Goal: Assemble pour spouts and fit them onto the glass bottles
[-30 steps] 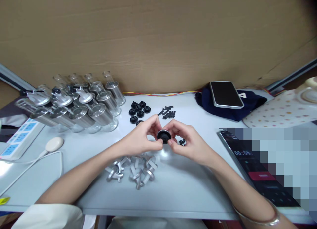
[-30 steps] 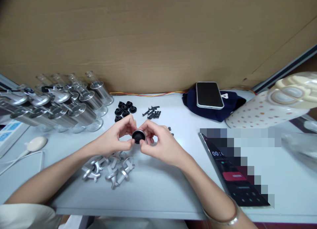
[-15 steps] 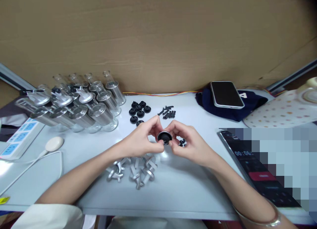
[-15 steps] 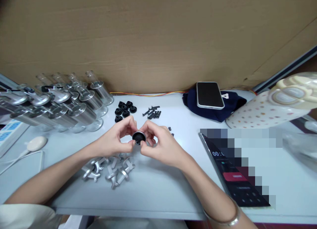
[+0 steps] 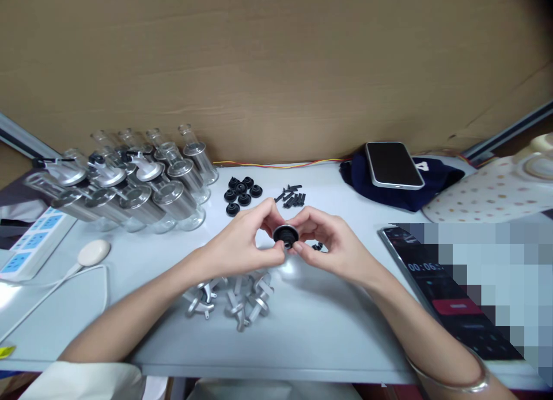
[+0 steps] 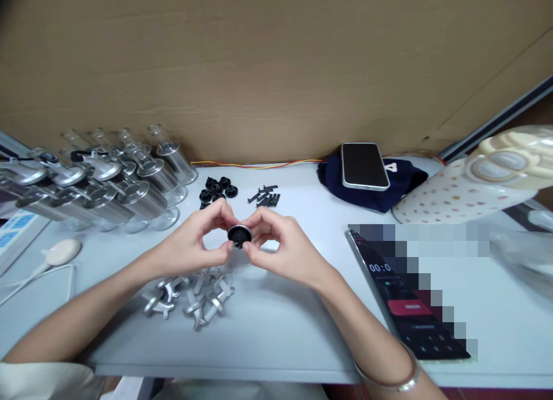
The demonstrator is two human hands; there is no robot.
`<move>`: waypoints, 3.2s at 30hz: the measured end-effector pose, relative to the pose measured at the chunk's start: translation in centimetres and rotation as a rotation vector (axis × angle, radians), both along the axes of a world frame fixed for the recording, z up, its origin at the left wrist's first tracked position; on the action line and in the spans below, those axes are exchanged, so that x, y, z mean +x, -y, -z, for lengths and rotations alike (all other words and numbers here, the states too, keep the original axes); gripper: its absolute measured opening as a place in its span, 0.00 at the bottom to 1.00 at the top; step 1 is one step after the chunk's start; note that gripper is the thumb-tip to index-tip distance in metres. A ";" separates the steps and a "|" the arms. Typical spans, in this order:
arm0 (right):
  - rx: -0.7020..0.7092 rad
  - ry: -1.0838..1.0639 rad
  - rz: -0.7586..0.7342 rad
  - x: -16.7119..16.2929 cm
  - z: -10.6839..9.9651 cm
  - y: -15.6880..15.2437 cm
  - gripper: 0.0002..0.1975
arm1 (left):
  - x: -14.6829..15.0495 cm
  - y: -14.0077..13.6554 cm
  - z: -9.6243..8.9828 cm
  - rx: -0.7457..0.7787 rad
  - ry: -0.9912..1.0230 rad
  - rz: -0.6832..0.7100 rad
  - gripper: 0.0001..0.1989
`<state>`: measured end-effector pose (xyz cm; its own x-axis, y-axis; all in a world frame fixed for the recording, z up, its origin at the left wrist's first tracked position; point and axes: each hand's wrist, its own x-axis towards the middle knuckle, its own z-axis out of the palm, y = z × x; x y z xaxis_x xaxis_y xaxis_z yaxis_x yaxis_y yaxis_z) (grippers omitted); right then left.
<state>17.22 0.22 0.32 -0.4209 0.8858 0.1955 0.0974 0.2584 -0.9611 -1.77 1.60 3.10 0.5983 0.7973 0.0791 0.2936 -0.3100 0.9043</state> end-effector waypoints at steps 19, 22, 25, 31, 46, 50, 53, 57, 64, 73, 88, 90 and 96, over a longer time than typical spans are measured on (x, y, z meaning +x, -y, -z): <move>0.286 0.194 0.135 0.5 0.5 -0.7 0.07 | -0.4 -0.6 0.6 0.135 0.131 -0.018 0.11; 0.296 0.197 0.175 0.7 0.5 -0.6 0.07 | -0.2 -0.7 0.7 0.028 0.215 -0.073 0.11; 0.326 0.216 0.213 0.9 0.5 -0.6 0.07 | 0.1 -0.9 0.9 -0.142 0.274 -0.135 0.17; 0.394 0.272 0.177 0.9 0.5 -0.8 0.06 | 0.3 -1.6 1.5 -0.345 0.321 -0.207 0.09; 0.403 0.360 0.129 1.0 0.5 -0.7 0.07 | 0.3 -2.0 1.8 -0.392 0.336 -0.270 0.11; 0.370 0.497 0.255 2.7 0.4 -1.7 0.09 | 0.1 -2.0 1.6 -0.348 0.322 -0.302 0.09; 0.479 0.674 0.325 4.1 1.9 -2.9 0.12 | 0.1 -2.1 1.6 -0.330 0.306 -0.306 0.08; 0.508 0.877 0.265 4.5 4.5 -3.6 0.18 | 0.1 -2.1 1.6 -0.336 0.284 -0.298 0.08; 0.469 0.837 0.227 3.9 4.9 -3.7 0.17 | 0.0 -2.0 1.2 -0.304 0.258 -0.268 0.07; 0.372 0.785 0.346 3.8 3.9 -3.6 0.17 | 0.0 -1.9 1.2 -0.328 0.270 -0.226 0.07; 0.157 0.090 0.487 2.2 1.1 -2.3 0.08 | 0.2 -1.8 1.5 -0.376 0.239 -0.212 0.06; 0.019 -0.011 0.370 1.8 0.7 -1.9 0.09 | 0.1 -1.9 1.6 -0.374 0.232 -0.208 0.07; -0.219 -0.126 0.204 1.0 0.0 -1.3 0.12 | -0.1 -2.1 2.0 -0.337 0.204 -0.180 0.07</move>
